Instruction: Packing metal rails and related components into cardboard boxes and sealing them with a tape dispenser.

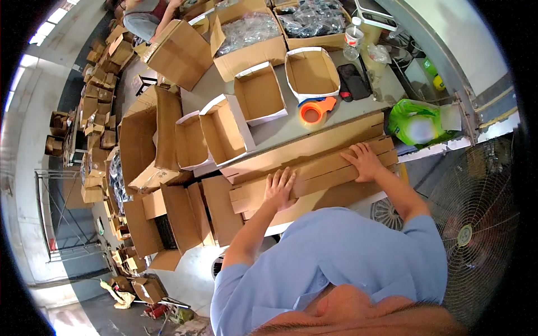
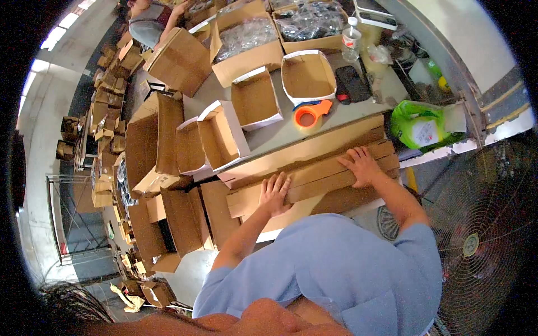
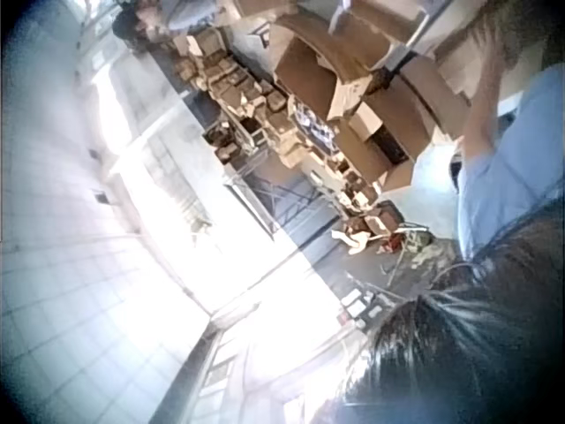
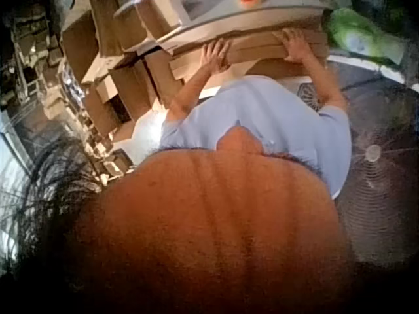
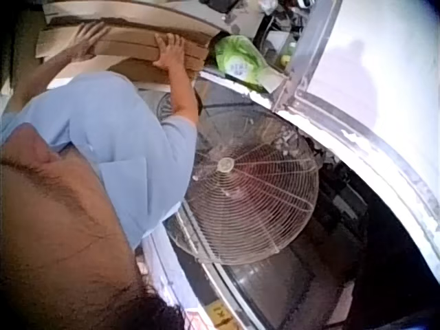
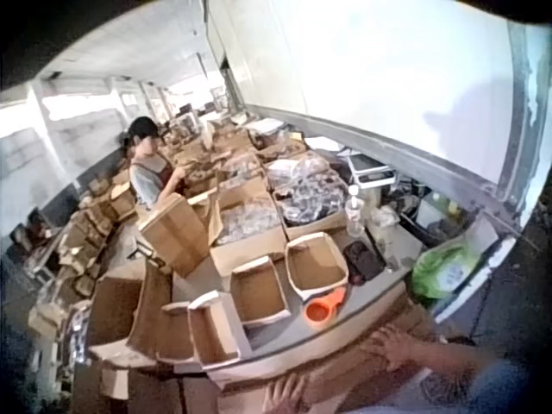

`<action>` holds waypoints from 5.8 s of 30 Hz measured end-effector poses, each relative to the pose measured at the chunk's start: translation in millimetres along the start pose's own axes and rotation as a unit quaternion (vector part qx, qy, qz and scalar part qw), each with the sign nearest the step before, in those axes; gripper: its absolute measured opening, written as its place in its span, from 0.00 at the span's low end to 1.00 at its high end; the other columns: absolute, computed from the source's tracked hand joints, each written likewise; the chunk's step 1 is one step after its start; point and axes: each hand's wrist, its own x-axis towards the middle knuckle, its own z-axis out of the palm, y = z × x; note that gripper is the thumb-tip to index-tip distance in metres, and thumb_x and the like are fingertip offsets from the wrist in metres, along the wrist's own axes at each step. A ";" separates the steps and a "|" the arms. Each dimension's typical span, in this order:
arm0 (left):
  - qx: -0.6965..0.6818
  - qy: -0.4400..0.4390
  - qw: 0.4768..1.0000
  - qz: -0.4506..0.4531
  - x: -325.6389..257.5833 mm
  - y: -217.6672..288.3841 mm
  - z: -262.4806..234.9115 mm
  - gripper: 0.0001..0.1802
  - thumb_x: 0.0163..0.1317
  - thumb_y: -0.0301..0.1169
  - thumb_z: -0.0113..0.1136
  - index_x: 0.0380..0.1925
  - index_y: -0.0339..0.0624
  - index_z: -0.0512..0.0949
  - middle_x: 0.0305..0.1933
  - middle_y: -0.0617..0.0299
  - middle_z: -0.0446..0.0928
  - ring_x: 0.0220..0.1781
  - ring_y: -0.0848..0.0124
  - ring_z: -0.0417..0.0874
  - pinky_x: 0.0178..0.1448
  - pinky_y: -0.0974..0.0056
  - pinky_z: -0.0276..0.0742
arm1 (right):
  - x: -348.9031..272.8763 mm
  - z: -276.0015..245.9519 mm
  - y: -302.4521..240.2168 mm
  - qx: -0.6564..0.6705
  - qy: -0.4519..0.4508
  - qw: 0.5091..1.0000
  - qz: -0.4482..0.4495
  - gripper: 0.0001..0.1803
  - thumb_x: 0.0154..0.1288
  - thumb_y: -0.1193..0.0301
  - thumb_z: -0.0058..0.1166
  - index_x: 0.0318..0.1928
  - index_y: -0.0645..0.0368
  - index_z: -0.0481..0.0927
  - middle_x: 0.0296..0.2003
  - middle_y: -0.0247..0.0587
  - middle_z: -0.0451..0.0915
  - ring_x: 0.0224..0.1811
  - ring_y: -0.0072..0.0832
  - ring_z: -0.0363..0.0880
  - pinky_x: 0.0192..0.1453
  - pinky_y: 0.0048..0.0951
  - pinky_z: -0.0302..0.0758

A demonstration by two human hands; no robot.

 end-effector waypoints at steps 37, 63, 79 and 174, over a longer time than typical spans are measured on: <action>-0.058 0.044 0.985 0.154 108.9 99.7 -0.3 0.34 0.59 0.58 0.47 0.63 0.59 0.63 0.70 0.64 0.54 0.70 0.46 0.48 0.63 0.29 0.49 | 226.9 -83.6 -29.9 0.315 0.154 0.894 0.279 0.35 0.57 0.48 0.54 0.54 0.65 0.67 0.30 0.55 0.79 0.32 0.49 0.79 0.36 0.43 0.74; -0.055 0.165 0.970 0.171 120.2 130.4 -0.6 0.34 0.54 0.58 0.54 0.59 0.59 0.68 0.69 0.68 0.57 0.65 0.43 0.55 0.57 0.30 0.53 | 61.1 -89.7 25.6 0.183 -0.065 0.951 0.242 0.22 0.50 0.58 0.48 0.36 0.63 0.82 0.36 0.58 0.79 0.42 0.52 0.78 0.49 0.43 0.74; -0.057 0.185 0.967 0.163 128.1 131.2 5.6 0.29 0.54 0.56 0.55 0.53 0.55 0.72 0.66 0.64 0.60 0.66 0.43 0.56 0.58 0.29 0.53 | -44.1 -51.3 -35.5 0.295 0.191 0.909 0.226 0.23 0.51 0.66 0.51 0.50 0.59 0.75 0.52 0.52 0.73 0.54 0.45 0.72 0.56 0.39 0.71; -0.389 0.481 0.580 -0.530 -87.0 -13.9 90.2 0.47 0.48 0.45 0.67 0.62 0.32 0.55 0.64 0.41 0.53 0.67 0.45 0.52 0.69 0.48 0.49 | 316.8 -50.0 -205.2 0.371 0.111 0.921 -0.040 0.23 0.59 0.68 0.56 0.51 0.61 0.63 0.35 0.47 0.82 0.39 0.42 0.80 0.43 0.39 0.75</action>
